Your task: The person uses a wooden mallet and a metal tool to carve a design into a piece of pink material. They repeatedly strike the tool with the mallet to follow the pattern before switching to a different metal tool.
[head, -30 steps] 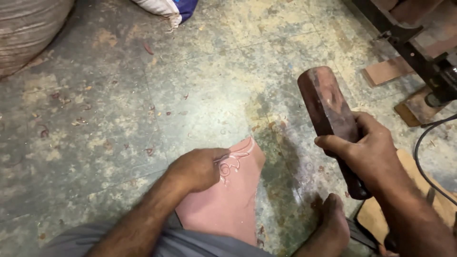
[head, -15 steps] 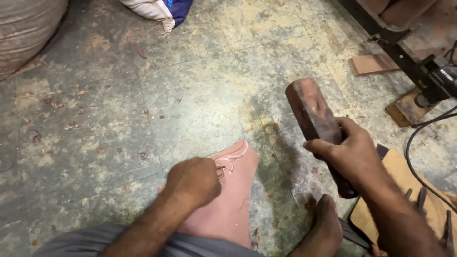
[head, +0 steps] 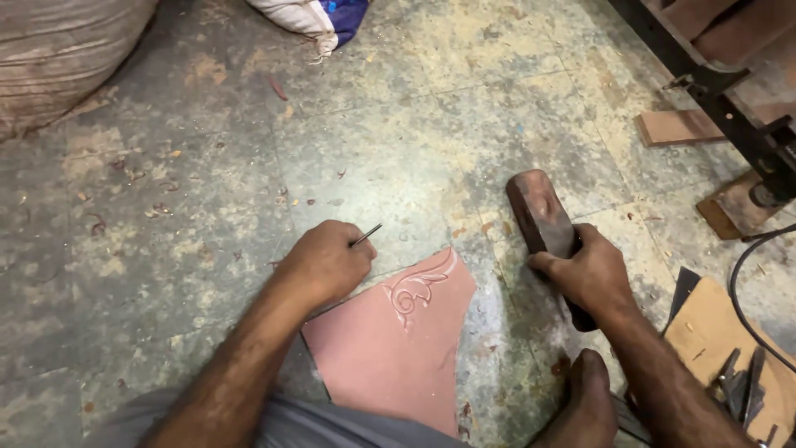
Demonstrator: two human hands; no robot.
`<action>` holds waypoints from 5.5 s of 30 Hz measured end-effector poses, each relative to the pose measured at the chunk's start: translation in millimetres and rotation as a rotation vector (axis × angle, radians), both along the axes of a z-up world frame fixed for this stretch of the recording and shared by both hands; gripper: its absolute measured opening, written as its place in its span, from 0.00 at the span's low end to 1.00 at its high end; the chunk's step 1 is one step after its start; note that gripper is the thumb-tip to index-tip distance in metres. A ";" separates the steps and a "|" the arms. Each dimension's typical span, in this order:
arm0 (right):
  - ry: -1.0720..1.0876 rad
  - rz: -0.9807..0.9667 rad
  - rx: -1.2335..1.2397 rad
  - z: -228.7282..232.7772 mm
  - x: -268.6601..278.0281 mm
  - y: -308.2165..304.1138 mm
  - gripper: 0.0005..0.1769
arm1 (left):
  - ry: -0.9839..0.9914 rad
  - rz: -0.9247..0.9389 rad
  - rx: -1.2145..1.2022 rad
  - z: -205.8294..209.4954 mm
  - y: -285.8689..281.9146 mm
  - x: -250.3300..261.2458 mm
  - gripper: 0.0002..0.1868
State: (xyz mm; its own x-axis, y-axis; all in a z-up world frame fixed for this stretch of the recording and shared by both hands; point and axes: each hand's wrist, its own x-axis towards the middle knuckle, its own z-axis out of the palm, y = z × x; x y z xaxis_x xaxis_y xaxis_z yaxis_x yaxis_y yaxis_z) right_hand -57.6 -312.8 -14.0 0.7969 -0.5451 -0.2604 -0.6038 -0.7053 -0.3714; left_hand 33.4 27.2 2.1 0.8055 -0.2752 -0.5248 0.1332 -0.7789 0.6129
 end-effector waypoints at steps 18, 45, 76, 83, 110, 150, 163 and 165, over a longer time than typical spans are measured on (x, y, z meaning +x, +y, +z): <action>0.523 0.447 0.057 41.9 -154.6 -94.5 0.18 | -0.028 -0.076 -0.097 -25.8 -7.6 -0.1 0.18; 0.352 0.426 -0.470 21.7 -90.8 -76.9 0.19 | -0.221 -0.009 -0.109 -59.3 -3.6 9.5 0.15; 0.196 0.104 -0.206 -4.6 4.2 -10.1 0.45 | 0.182 0.244 -0.664 -105.2 -61.8 72.4 0.13; 0.263 0.117 -0.251 -6.8 10.0 -11.7 0.45 | 0.303 0.291 -0.767 -87.7 -58.6 69.9 0.15; 0.251 0.126 -0.237 -5.5 8.1 -11.7 0.46 | 0.099 0.536 -0.944 -79.4 -48.8 84.1 0.11; 0.282 0.152 -0.232 -9.3 10.7 -12.0 0.45 | 0.062 0.030 -0.667 -80.6 -86.7 24.6 0.13; 0.263 0.140 -0.230 -9.1 10.4 -15.2 0.45 | 0.016 0.031 -0.767 -82.8 -92.9 17.7 0.11; 0.271 0.128 -0.236 -8.0 10.0 -16.2 0.44 | 0.032 0.046 -0.766 -82.6 -93.9 16.7 0.11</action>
State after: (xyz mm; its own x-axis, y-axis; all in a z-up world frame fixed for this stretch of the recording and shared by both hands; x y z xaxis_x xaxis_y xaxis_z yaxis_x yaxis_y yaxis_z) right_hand -47.6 -329.0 -22.0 0.7820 -0.5155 -0.3503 -0.5591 -0.8286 -0.0287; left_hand 50.2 -66.7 -80.6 0.8126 -0.5380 -0.2243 0.1820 -0.1315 0.9745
